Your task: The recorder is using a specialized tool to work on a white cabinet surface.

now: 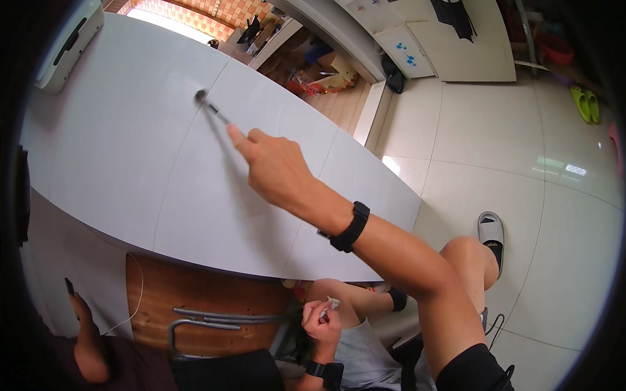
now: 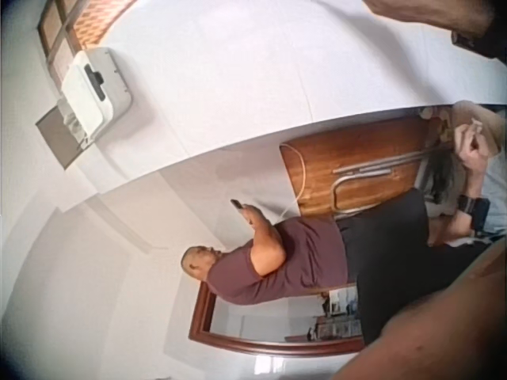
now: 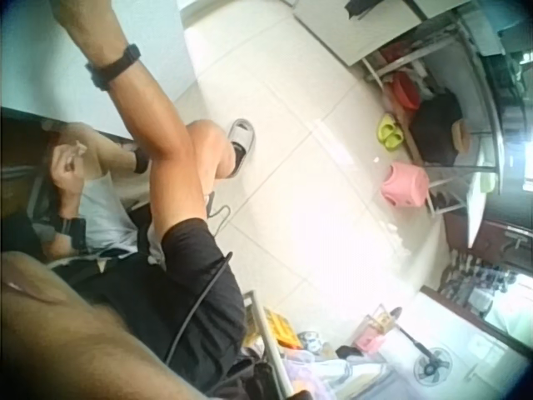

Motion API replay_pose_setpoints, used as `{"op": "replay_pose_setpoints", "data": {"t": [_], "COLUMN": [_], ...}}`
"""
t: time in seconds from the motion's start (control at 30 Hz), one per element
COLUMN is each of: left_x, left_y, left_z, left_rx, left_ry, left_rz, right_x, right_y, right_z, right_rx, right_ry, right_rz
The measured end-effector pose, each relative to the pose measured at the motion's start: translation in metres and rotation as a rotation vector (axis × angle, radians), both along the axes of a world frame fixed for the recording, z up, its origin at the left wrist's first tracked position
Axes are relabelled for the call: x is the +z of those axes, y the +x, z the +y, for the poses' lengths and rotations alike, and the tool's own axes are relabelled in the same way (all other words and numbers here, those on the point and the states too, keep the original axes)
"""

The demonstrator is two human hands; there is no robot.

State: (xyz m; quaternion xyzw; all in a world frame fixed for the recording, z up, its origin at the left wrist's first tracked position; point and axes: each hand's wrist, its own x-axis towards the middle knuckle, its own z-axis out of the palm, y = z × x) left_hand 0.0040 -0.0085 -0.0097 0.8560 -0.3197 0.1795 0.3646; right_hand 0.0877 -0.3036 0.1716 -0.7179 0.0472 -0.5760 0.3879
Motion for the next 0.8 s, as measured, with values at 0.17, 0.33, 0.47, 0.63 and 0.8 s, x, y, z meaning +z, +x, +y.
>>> {"op": "replay_pose_setpoints", "data": {"t": [0.17,0.33,0.47,0.63,0.8], "left_x": [-0.001,0.001,-0.001,-0.002,-0.001], "left_y": [-0.001,0.000,-0.001,0.001,-0.001], "left_z": [-0.001,0.000,-0.002,0.003,0.000], "left_rx": [-0.017,-0.006,-0.009,-0.013,-0.016], "left_ry": [-0.032,-0.006,-0.014,-0.001,0.003], "left_rz": [0.026,0.004,0.000,0.010,0.022], "right_x": [-0.014,-0.001,-0.011,0.002,-0.013], "right_y": [0.015,0.014,0.026,0.020,0.035], "right_z": [-0.035,-0.013,-0.033,-0.013,-0.046], "right_rx": [-0.074,0.063,-0.035,0.018,-0.090], "right_ry": [0.164,0.050,0.125,0.087,0.217], "right_rz": [0.120,0.012,0.006,-0.031,0.074]}}
